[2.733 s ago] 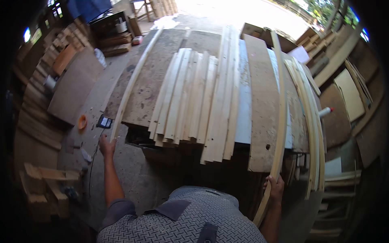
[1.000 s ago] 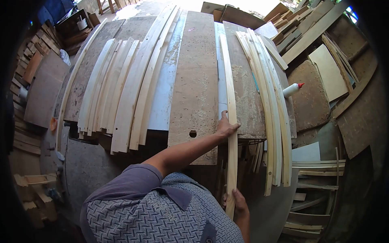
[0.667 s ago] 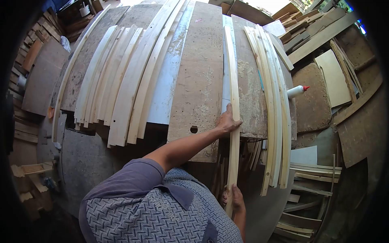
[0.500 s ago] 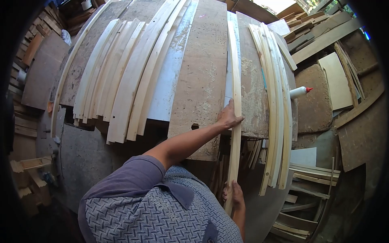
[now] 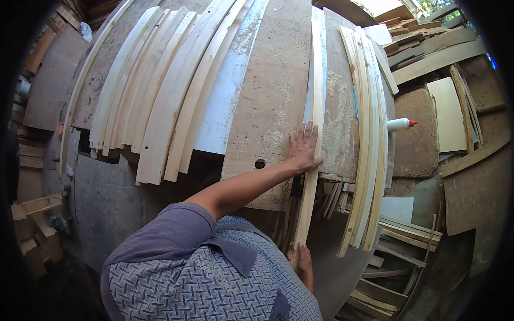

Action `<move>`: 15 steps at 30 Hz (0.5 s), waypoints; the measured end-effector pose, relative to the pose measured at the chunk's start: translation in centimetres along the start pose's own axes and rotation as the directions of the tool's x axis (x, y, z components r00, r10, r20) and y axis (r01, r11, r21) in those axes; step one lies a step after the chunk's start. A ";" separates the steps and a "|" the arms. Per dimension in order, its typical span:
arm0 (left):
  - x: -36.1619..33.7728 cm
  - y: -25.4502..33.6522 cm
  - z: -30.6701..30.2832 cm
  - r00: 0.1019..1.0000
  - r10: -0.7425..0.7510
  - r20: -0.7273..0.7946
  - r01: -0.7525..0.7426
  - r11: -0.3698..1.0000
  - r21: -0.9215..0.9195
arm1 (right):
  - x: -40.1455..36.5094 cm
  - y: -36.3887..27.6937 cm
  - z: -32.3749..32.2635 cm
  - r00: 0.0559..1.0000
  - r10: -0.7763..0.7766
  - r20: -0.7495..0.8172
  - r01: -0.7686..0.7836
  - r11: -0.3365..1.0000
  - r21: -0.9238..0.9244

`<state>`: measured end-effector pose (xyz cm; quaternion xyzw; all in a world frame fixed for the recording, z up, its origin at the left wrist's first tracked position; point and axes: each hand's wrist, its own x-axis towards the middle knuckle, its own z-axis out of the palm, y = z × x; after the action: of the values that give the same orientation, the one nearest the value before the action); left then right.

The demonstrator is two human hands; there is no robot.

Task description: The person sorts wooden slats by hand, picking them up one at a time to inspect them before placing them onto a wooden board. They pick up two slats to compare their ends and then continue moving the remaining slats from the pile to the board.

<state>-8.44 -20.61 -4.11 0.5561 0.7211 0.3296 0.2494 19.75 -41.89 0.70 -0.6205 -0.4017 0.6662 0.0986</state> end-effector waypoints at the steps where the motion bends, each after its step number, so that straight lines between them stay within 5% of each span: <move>1: 0.2 0.0 0.0 1.000 -0.003 0.001 0.003 1.000 -0.007 | -0.1 0.1 0.0 1.000 0.003 -0.004 -0.003 1.000 -0.005; 15: 3.2 -1.3 -1.5 0.997 0.055 0.052 -0.060 0.993 0.103 | -0.3 -0.6 2.5 0.987 -0.091 -0.133 0.069 0.984 -0.165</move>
<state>-11.14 -18.04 -4.07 0.5970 0.7147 0.2846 0.2278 17.31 -42.74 1.10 -0.6549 -0.4708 0.5821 0.1030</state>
